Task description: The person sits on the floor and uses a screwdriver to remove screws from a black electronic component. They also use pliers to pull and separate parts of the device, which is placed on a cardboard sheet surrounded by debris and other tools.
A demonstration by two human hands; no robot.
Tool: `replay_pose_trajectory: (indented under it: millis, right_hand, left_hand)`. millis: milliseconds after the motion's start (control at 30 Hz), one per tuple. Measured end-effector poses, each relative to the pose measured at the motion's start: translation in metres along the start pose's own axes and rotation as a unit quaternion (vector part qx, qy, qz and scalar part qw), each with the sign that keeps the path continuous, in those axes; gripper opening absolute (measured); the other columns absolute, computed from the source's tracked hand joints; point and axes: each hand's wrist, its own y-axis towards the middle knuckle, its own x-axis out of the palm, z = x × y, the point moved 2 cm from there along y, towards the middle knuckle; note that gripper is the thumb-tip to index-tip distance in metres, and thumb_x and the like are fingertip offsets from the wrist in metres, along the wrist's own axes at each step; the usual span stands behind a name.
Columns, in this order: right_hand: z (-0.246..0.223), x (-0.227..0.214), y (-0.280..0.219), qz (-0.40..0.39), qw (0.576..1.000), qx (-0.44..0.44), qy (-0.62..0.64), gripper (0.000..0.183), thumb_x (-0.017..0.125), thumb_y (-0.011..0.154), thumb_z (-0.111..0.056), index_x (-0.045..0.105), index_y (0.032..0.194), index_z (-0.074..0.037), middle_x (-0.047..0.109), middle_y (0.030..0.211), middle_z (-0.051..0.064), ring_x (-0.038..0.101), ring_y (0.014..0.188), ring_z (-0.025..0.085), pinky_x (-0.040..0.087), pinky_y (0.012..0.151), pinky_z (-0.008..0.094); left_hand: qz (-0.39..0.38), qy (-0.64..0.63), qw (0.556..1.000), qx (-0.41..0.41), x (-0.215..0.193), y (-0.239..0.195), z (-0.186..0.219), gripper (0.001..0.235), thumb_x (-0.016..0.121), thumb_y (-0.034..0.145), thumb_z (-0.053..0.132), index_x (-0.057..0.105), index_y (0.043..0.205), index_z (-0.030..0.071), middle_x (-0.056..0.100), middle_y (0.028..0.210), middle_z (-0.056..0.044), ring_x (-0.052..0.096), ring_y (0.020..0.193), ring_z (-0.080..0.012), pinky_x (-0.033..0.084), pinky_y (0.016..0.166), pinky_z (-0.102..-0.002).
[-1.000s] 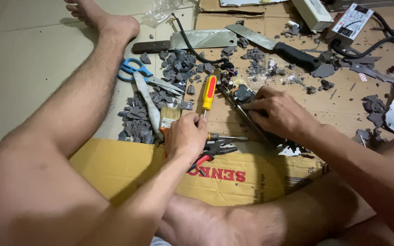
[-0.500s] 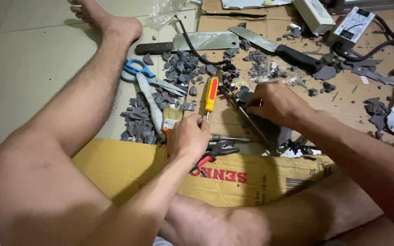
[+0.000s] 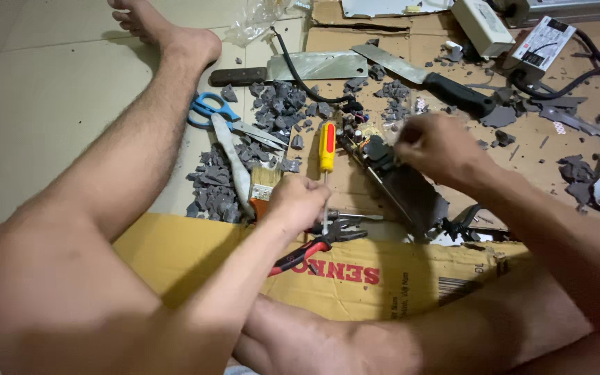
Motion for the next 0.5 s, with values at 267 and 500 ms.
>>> replay_pose_trajectory:
  millis: [267,500]
  right_hand:
    - [-0.015,-0.007,-0.057,-0.128,0.980,0.144,-0.041,0.095,0.077,0.079,-0.068,0.050,0.140,0.000,0.063,0.127,0.026,0.065,0.118,0.043,0.059,0.097,0.056]
    - [0.014,0.013,-0.033,-0.083,0.991,0.100,-0.007,0.093,0.095,0.061,-0.059,0.058,0.128,-0.006,0.067,0.117,0.023,0.067,0.112,0.044,0.059,0.095,0.058]
  left_hand:
    - [-0.074,-0.293,0.952,0.037,-0.014,-0.007,0.040,0.020,0.066,0.085,0.013,0.069,0.093,-0.005,0.071,0.066,-0.018,0.073,0.055,-0.0185,0.059,0.051,-0.025]
    - [-0.012,-0.163,0.969,0.187,-0.035,-0.024,0.081,0.019,0.064,0.091,0.013,0.069,0.101,-0.002,0.074,0.073,-0.016,0.073,0.056,-0.0160,0.060,0.052,-0.024]
